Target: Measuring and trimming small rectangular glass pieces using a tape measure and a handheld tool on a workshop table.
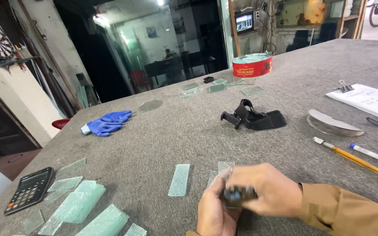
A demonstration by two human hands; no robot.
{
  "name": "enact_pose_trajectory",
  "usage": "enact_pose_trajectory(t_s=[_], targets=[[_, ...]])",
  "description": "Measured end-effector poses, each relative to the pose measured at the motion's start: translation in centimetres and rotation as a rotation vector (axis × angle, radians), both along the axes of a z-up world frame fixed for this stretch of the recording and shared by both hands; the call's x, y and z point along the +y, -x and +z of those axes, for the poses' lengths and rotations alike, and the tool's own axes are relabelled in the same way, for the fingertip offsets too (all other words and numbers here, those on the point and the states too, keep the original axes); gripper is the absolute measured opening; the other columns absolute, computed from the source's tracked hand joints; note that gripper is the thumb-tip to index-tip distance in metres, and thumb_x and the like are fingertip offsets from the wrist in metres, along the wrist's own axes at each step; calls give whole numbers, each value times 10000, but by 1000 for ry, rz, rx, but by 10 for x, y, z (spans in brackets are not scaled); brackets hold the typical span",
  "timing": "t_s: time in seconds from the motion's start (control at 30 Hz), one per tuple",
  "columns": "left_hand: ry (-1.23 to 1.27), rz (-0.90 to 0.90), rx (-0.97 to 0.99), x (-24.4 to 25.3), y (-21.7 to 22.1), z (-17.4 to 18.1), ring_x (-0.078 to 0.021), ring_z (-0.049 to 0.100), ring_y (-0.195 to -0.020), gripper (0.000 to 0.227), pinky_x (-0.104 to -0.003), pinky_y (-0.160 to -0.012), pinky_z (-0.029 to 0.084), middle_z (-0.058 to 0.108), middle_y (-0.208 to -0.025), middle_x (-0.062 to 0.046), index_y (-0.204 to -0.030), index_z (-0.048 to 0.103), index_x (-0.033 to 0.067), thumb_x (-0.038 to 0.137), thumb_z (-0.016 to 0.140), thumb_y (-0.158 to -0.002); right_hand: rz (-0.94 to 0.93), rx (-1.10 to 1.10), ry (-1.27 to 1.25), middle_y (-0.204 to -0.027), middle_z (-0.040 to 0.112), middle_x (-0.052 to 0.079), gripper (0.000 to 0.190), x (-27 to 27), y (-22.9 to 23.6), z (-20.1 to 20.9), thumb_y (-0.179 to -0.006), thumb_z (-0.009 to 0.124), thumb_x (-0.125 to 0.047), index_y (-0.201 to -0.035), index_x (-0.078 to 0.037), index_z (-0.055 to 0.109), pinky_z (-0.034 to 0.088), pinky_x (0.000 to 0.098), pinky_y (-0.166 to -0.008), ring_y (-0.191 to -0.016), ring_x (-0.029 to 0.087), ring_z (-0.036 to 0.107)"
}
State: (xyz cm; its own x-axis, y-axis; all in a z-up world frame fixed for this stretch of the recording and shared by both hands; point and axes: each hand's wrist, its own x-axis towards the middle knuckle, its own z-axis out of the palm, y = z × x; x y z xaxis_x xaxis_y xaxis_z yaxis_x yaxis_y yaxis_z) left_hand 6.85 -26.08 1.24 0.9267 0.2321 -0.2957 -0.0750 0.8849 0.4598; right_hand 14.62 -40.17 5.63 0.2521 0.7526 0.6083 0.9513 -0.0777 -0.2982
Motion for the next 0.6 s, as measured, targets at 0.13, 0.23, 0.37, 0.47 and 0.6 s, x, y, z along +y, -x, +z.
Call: enact_pose_trajectory(t_s=[0.13, 0.23, 0.37, 0.47, 0.6], targets=[[35, -3, -43, 10, -16, -32, -320, 745, -893, 273, -512, -769, 640, 787, -1134, -234, -1301, 693, -20, 93, 476, -1181, -30, -64, -65, -950, 832, -7, 278, 1, -15, -4, -801, 783, -64, -1048, -186, 821, 610, 349, -737, -828, 195, 803], [-83, 32, 54, -1, -12, -11, -458, 785, -1130, 386, -549, -899, 633, 818, -1301, -342, -1440, 698, -69, 123, 500, -1170, -267, 21, -214, -1020, 876, 20, 198, -5, -52, -8, -856, 863, -105, -1049, -148, 842, 630, 356, -898, -891, 189, 809], [-239, 48, 103, 8, -14, -26, -301, 647, -682, 229, -495, -658, 674, 670, -886, -196, -1074, 724, -41, 130, 616, -1181, -473, 437, -232, -752, 803, -23, 68, -13, -56, 6, -986, 814, -222, -1026, -170, 831, 522, 287, -609, -590, 102, 660], [-181, -2, 113, 14, -10, -22, -236, 558, -576, 240, -377, -433, 435, 631, -799, -123, -1138, 706, 55, 237, 560, -1195, -316, 573, -83, -944, 853, 3, 164, -6, -40, 4, -1021, 672, -243, -1081, -161, 801, 661, 290, -704, -701, 112, 731], [-168, -30, 231, -1, 5, 27, -143, 331, -467, 244, -290, -416, 223, 409, -640, -33, -1179, 815, 182, 337, 657, -1077, 86, 276, -79, -900, 790, 1, 93, -2, 0, 4, -963, 776, -227, -1033, -167, 763, 578, 350, -738, -761, 183, 708]])
